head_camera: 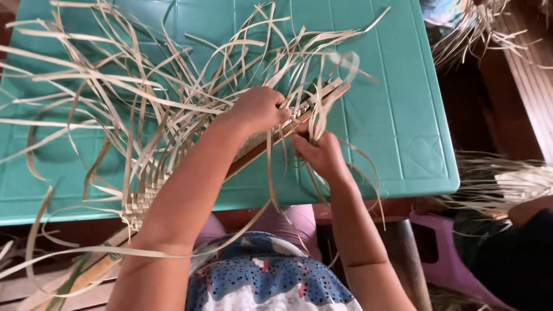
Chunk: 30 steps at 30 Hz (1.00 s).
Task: The person weaves dried palm fronds into a basket using a wooden frame. They interlace the fronds by hand, periodically adjusting the bundle and tightening the weave to form the basket structure.
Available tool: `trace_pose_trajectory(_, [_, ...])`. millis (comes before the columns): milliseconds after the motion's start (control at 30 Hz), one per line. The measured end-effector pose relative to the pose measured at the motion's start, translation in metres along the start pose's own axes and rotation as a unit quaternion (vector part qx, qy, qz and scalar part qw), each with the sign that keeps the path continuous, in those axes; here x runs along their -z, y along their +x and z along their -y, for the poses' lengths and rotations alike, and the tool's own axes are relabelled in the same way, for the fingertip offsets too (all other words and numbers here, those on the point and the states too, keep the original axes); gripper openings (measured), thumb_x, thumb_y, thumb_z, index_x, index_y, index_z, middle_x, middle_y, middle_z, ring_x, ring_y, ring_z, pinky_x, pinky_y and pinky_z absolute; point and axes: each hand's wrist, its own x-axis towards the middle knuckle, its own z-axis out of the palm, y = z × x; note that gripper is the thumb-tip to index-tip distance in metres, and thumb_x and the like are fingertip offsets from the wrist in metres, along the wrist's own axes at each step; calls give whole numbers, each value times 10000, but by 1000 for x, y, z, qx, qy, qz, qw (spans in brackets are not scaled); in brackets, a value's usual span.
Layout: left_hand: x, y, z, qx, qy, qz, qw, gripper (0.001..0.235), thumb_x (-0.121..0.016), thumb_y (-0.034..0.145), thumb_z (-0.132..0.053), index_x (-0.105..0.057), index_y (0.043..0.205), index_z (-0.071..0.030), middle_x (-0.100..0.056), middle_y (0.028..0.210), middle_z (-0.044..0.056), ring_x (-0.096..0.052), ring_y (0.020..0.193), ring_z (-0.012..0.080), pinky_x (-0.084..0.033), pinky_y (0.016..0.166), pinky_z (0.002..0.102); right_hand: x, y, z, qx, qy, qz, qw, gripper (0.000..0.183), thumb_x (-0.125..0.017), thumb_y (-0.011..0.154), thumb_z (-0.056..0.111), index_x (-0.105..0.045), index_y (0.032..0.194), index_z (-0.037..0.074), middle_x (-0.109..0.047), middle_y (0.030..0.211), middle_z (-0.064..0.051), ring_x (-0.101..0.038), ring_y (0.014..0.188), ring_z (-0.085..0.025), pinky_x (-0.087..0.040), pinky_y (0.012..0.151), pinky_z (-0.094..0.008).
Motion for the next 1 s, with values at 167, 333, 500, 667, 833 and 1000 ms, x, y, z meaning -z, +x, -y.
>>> trace_pose_trajectory(167, [-8, 2, -4, -26, 40, -7, 999, 361, -572, 839, -285, -417, 557, -121, -451, 522, 116, -520, 547, 350, -428, 545, 449, 23, -22, 33, 189, -399, -68, 895, 341, -666, 914, 400, -749, 1053, 100, -725, 890, -151, -727, 829, -411, -585, 683, -545])
trace_pose_trajectory(333, [-23, 13, 6, -22, 77, -43, 996, 277, -551, 714, -269, -398, 535, -124, -410, 503, 119, -548, 521, 369, -457, 545, 421, 36, 0, 59, 192, -482, -96, 849, 311, -677, 898, 478, -691, 1011, 188, -670, 825, -55, -733, 826, -354, -583, 680, -553])
trace_pose_trajectory(500, [-10, 0, -5, -10, 42, -5, 999, 263, -554, 822, -224, -540, 594, -92, -523, 538, 95, -580, 553, 327, -461, 558, 388, 39, 57, 34, 256, -498, -146, 816, 311, -744, 894, 472, -704, 912, 165, -661, 778, -37, -732, 773, -339, -592, 646, -504])
trace_pose_trajectory(667, [-10, 6, 4, 24, 24, 14, 999, 373, -633, 818, -369, -516, 570, -116, -466, 520, 91, -567, 556, 315, -435, 555, 401, 52, 94, 26, 324, -433, -205, 816, 266, -804, 887, 373, -705, 883, 126, -652, 723, -87, -715, 750, -395, -566, 634, -537])
trace_pose_trajectory(833, [17, -12, -44, 83, 96, 116, 985, 405, -576, 998, -337, -458, 677, -121, -462, 700, 17, -423, 664, 175, -337, 609, 353, 77, 71, 82, 430, -326, -293, 789, 192, -910, 971, 245, -806, 943, 86, -743, 742, 48, -619, 549, -40, -445, 413, -208])
trace_pose_trajectory(1000, [4, -7, -26, 41, 27, 57, 997, 454, -630, 929, -255, -392, 576, -97, -413, 597, 49, -324, 613, 197, -256, 567, 395, 78, 13, 99, 61, -94, 90, 990, 76, -781, 889, 159, -755, 955, 132, -755, 943, 4, -721, 959, -112, -594, 969, -277])
